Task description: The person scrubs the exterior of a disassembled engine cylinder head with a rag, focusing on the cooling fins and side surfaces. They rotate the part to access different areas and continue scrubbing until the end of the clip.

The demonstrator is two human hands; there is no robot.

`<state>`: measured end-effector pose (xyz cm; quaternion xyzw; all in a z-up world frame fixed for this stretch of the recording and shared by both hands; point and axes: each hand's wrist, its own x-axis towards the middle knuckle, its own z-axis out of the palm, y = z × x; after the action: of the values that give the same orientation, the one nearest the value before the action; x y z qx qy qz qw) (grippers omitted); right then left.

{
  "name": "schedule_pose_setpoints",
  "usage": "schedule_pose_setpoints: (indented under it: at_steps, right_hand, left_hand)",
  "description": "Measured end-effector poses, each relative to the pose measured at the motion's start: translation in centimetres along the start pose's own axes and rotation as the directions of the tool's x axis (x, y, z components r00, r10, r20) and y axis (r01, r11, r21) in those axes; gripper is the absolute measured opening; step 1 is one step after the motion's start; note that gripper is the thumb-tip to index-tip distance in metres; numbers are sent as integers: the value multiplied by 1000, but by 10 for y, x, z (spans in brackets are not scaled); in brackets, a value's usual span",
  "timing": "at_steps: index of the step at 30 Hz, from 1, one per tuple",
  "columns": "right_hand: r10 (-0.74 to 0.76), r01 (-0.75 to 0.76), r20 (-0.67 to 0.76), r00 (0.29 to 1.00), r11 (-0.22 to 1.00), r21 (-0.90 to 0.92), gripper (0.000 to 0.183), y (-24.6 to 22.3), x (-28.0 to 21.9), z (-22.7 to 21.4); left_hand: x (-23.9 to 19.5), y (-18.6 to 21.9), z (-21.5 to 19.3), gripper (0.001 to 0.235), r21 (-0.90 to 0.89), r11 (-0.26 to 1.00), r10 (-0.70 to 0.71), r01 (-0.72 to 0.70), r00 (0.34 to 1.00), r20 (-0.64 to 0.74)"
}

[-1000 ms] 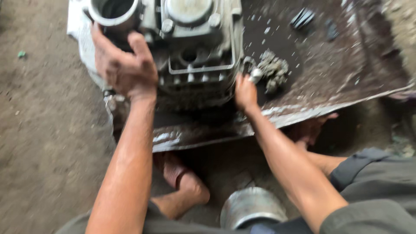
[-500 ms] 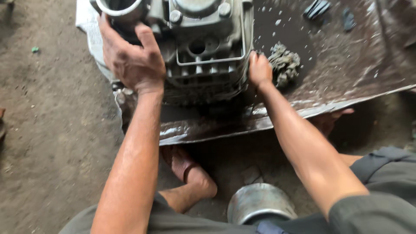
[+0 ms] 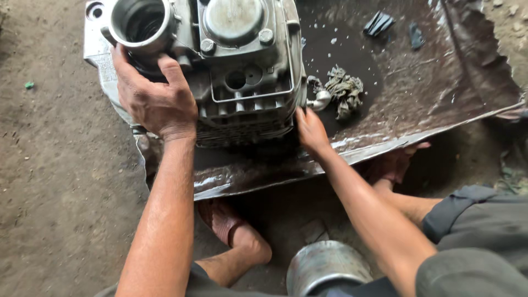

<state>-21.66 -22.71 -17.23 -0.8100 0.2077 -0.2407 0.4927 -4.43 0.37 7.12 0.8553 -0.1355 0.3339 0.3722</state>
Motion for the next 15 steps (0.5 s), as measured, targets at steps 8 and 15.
schedule_pose_setpoints:
  at_steps: [8,15]
  right_hand:
    - [543,-492,47,838,715,497,38,33,-15,-3]
    - [596,-575,64,800,732,365,38,2,-4,14]
  left_hand:
    - [-2,-6,1,73,-63,998,6,-3,999,46]
    - [-4,-5,2,69,21,1000,9,-10,999,32]
